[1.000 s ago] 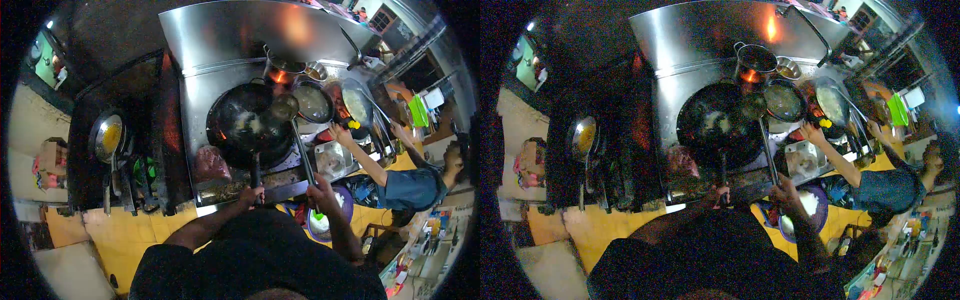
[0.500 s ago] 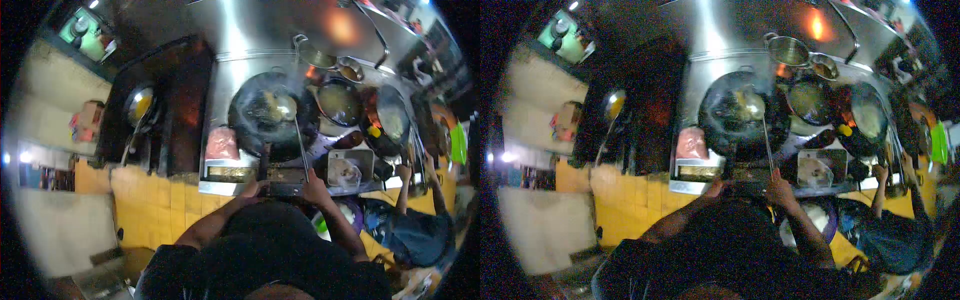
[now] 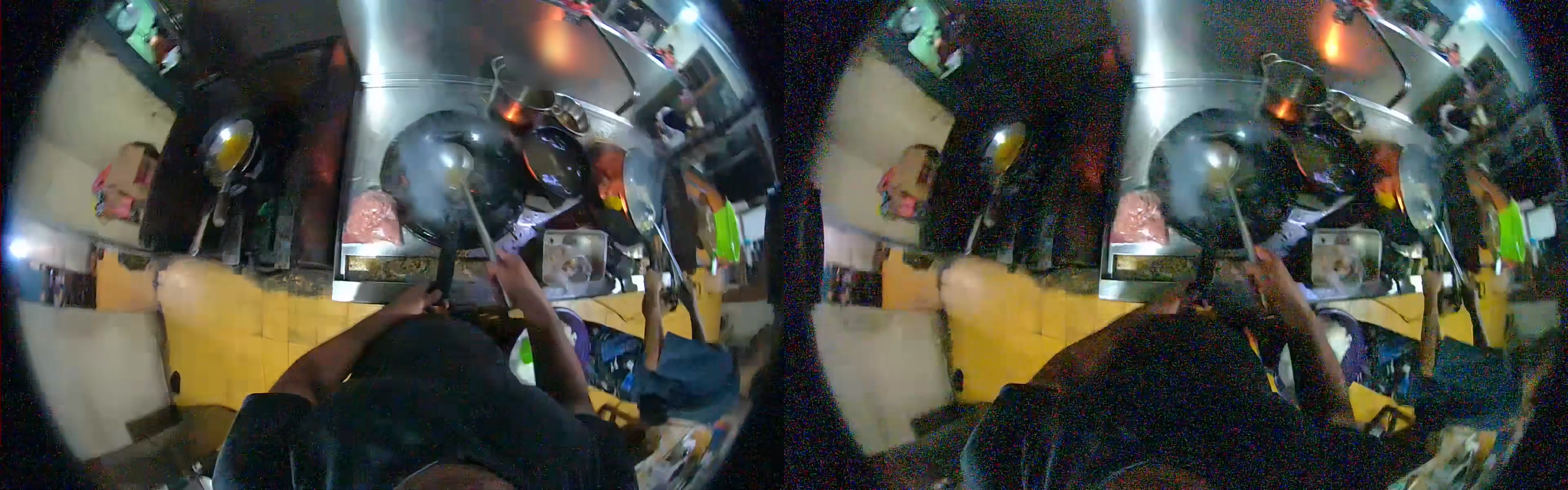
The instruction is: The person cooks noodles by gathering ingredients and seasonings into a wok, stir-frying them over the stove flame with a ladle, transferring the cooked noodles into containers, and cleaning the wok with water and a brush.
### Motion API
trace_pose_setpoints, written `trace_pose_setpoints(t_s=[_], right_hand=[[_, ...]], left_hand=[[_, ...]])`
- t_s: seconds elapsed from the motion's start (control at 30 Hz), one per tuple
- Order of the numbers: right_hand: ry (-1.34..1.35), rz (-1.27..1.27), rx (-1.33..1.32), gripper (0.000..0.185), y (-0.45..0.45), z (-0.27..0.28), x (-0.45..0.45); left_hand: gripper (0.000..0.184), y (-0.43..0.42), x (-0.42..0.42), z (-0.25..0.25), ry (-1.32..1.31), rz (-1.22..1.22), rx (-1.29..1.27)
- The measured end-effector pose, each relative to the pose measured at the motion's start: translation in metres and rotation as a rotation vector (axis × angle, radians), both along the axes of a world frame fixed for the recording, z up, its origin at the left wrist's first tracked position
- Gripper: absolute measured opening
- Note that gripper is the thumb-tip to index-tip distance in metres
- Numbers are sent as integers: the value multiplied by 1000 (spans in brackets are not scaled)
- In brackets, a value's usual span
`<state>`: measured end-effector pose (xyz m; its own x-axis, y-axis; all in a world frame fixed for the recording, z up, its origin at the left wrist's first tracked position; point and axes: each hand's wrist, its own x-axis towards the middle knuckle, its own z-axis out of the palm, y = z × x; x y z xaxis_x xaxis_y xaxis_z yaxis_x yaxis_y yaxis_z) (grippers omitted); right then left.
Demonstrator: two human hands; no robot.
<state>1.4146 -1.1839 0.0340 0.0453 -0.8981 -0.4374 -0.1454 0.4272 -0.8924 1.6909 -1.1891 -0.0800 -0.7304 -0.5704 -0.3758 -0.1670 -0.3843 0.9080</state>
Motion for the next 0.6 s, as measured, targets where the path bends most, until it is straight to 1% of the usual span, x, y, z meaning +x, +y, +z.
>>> trace_pose_setpoints(t_s=[0.03, 0.07, 0.13, 0.17, 0.23, 0.27, 0.3, 0.37, 0.4, 0.47, 0.53, 0.57, 0.6], right_hand=[[-204, -127, 27, 15, -15, -19, 6], [-151, -151, -8, 12, -23, 37, 34], [224, -222, -80, 21, -35, -3, 36], [708, -108, -238, 27, -30, -21, 35], [476, -326, 7, 45, 7, -14, 27], [497, -345, 33, 48, 33, -7, 30], [517, -363, 59, 52, 59, 2, 34], [931, -302, -67, 63, 122, -5, 44], [846, -342, -252, 63, 149, -33, 35], [980, -354, -233, 70, 192, -61, 39], [940, -398, -181, 74, 211, -66, 51], [733, -421, -59, 77, 225, -134, 33], [755, -456, -191, 73, 224, -133, 38]], left_hand=[[34, -2, 7, -11, -16, 4, -114], [33, -3, 11, 6, 19, 5, 59], [33, -8, 17, 43, 61, 37, 404], [33, -9, 20, 37, 118, 45, 393], [32, -10, 29, 37, 194, 81, 325], [32, -14, 29, 45, 202, 20, 328], [31, -21, 34, 57, 177, 52, 409], [30, -29, 43, 60, 158, 105, 522], [30, -32, 47, 55, 145, 101, 517], [29, -36, 48, 44, 165, 96, 509], [28, -41, 41, 49, 111, 70, 508], [27, -43, 36, 46, 83, 84, 501], [27, -44, 28, 43, 54, 92, 492]])
